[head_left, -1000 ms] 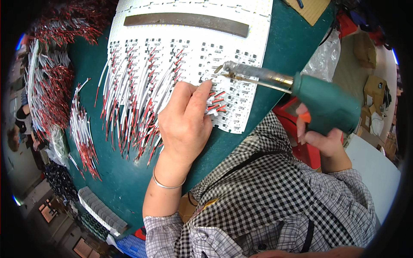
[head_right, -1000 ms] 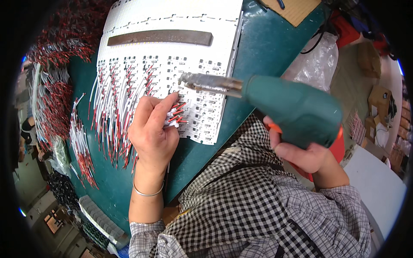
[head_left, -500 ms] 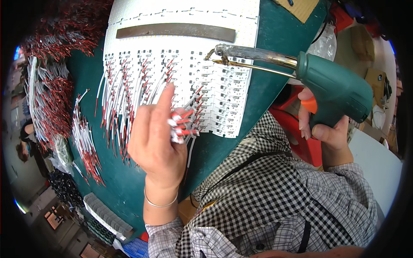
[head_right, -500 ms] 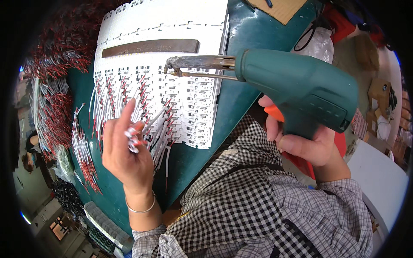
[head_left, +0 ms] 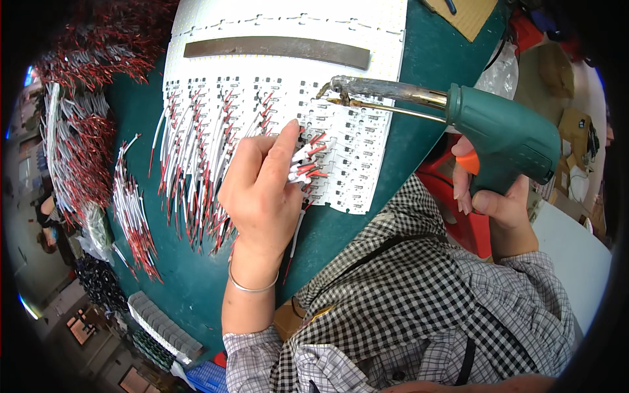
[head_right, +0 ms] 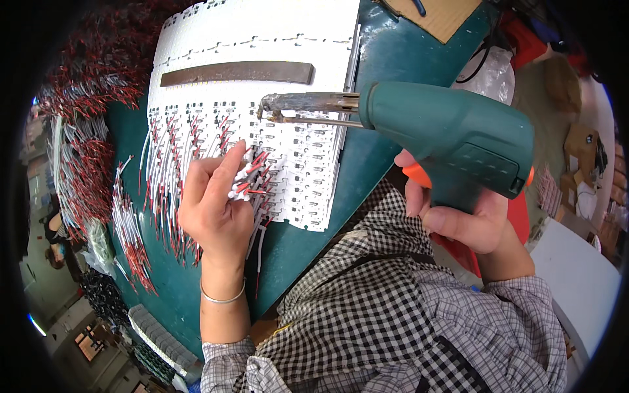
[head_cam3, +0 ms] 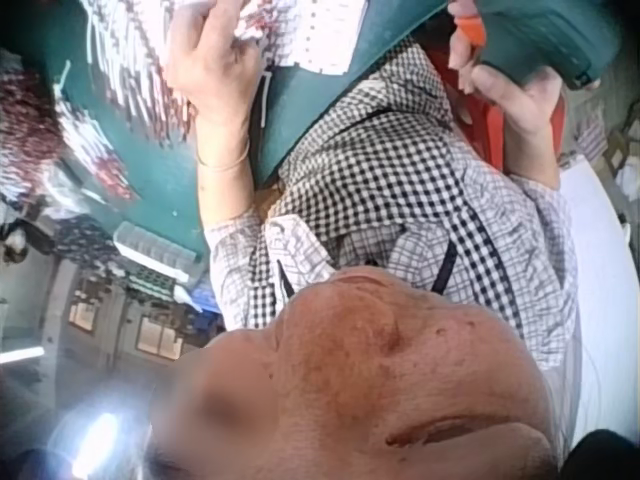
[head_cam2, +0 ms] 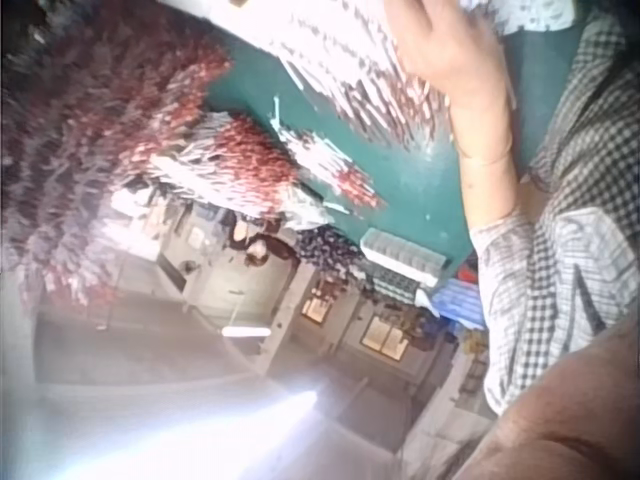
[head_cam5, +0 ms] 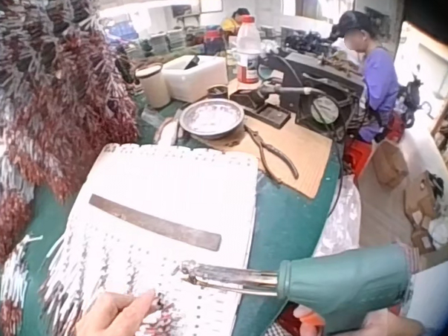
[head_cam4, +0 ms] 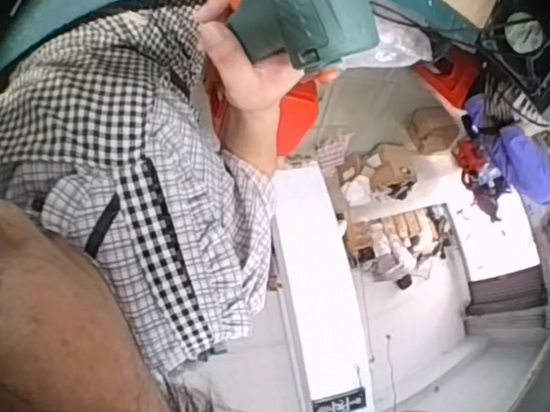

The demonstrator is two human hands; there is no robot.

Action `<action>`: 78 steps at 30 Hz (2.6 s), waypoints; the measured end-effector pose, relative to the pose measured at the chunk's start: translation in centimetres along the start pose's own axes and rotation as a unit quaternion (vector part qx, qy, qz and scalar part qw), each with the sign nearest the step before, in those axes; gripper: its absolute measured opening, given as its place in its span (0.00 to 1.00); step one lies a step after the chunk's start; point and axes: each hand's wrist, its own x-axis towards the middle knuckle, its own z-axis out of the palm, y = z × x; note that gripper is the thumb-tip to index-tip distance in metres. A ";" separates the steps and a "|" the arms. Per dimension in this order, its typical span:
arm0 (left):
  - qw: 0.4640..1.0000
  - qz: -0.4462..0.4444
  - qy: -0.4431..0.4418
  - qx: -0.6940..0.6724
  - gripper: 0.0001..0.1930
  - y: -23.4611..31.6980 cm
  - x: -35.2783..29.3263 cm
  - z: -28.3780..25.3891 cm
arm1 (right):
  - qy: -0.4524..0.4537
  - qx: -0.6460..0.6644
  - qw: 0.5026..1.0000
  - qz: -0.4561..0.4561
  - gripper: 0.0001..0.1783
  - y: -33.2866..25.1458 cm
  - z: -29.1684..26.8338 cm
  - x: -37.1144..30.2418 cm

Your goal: The person solders wires onto LED light strips and a circuit board using a soldering iron.

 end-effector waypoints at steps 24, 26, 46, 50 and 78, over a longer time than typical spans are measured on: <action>1.000 -0.016 -0.017 -0.011 0.26 0.3 0.0 0.1 | -0.064 -0.026 0.997 0.022 0.31 0.4 0.9 0.1; 0.999 -0.021 -0.022 -0.012 0.26 0.4 0.1 0.1 | -0.104 -0.046 0.993 0.012 0.30 0.9 0.2 0.0; 0.999 -0.029 -0.027 -0.034 0.26 0.2 0.0 0.2 | -0.127 -0.031 0.991 -0.018 0.24 0.5 0.6 0.6; 0.999 -0.018 -0.024 -0.028 0.26 0.2 0.0 0.2 | -0.102 0.016 0.995 0.003 0.27 0.5 0.0 0.4; 0.997 -0.008 -0.018 -0.070 0.26 -0.2 0.0 1.1 | -0.169 -0.121 0.978 -0.001 0.23 1.3 -0.4 -1.5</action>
